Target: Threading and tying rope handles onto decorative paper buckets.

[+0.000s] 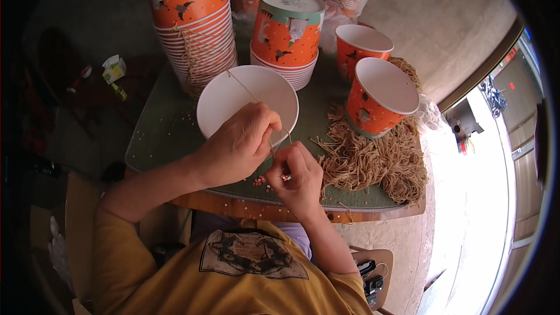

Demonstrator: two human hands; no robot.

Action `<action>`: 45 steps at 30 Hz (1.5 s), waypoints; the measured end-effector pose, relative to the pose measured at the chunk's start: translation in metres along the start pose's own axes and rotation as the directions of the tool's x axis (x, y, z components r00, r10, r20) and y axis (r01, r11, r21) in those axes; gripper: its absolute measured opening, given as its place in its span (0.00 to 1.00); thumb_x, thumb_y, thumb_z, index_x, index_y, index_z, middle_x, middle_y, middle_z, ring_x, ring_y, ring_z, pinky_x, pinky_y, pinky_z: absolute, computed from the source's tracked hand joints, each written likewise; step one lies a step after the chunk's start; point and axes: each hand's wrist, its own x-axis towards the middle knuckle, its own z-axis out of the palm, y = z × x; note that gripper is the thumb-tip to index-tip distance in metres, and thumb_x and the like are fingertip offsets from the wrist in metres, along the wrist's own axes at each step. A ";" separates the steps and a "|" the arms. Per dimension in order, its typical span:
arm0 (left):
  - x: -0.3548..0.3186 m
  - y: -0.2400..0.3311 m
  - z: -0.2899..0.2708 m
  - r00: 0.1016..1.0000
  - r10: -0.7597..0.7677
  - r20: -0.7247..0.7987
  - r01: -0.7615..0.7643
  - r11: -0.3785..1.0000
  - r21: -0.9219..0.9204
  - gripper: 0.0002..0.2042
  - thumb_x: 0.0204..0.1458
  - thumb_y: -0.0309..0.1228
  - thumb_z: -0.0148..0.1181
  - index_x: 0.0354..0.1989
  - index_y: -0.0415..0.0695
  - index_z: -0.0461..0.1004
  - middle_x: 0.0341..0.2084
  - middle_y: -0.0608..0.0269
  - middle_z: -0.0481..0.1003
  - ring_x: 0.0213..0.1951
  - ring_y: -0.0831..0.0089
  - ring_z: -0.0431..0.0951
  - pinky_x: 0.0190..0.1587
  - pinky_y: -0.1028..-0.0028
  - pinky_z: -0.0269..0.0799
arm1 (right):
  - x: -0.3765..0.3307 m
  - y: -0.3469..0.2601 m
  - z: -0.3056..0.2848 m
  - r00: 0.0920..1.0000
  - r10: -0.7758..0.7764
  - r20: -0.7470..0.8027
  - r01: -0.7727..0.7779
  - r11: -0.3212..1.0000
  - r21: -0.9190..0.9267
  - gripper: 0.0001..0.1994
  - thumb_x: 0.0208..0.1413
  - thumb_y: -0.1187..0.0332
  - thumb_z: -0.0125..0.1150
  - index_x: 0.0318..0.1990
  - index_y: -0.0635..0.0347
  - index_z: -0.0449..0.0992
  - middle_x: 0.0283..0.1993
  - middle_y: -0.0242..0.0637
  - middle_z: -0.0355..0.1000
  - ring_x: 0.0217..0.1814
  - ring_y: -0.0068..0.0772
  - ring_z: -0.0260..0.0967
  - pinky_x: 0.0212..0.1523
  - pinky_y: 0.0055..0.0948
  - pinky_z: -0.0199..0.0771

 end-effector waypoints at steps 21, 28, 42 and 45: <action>-0.061 0.039 0.027 0.644 -0.715 0.272 0.500 0.124 -0.857 0.10 0.60 0.31 0.54 0.46 0.40 0.73 0.37 0.71 0.73 0.41 0.86 0.69 0.45 0.81 0.65 | -0.015 -0.001 -0.003 0.983 -0.176 0.042 0.177 0.984 -0.003 0.13 0.39 0.82 0.62 0.34 0.60 0.70 0.31 0.36 0.71 0.28 0.38 0.67 0.31 0.31 0.67; -0.052 0.047 0.022 0.586 -0.747 0.313 0.504 0.034 -0.863 0.13 0.60 0.31 0.53 0.50 0.38 0.73 0.38 0.72 0.73 0.41 0.87 0.69 0.46 0.81 0.65 | -0.015 -0.002 -0.002 0.973 -0.210 0.095 0.207 0.977 0.045 0.15 0.38 0.83 0.62 0.36 0.58 0.69 0.30 0.35 0.70 0.28 0.40 0.66 0.31 0.33 0.65; -0.057 0.026 0.030 0.520 -0.844 0.133 0.294 0.031 -0.955 0.06 0.61 0.33 0.54 0.38 0.43 0.74 0.31 0.73 0.72 0.34 0.85 0.69 0.41 0.81 0.64 | -0.002 0.001 -0.007 0.845 -0.448 0.293 0.416 0.894 0.167 0.17 0.36 0.79 0.62 0.37 0.54 0.68 0.30 0.32 0.69 0.27 0.38 0.60 0.28 0.35 0.60; -0.061 0.023 0.029 0.513 -0.854 0.081 0.350 0.123 -0.929 0.07 0.62 0.32 0.52 0.39 0.42 0.72 0.31 0.71 0.71 0.35 0.82 0.69 0.42 0.80 0.65 | 0.002 -0.002 -0.012 0.814 -0.457 0.359 0.442 0.888 0.128 0.18 0.37 0.78 0.63 0.39 0.54 0.68 0.32 0.32 0.70 0.28 0.38 0.61 0.29 0.36 0.61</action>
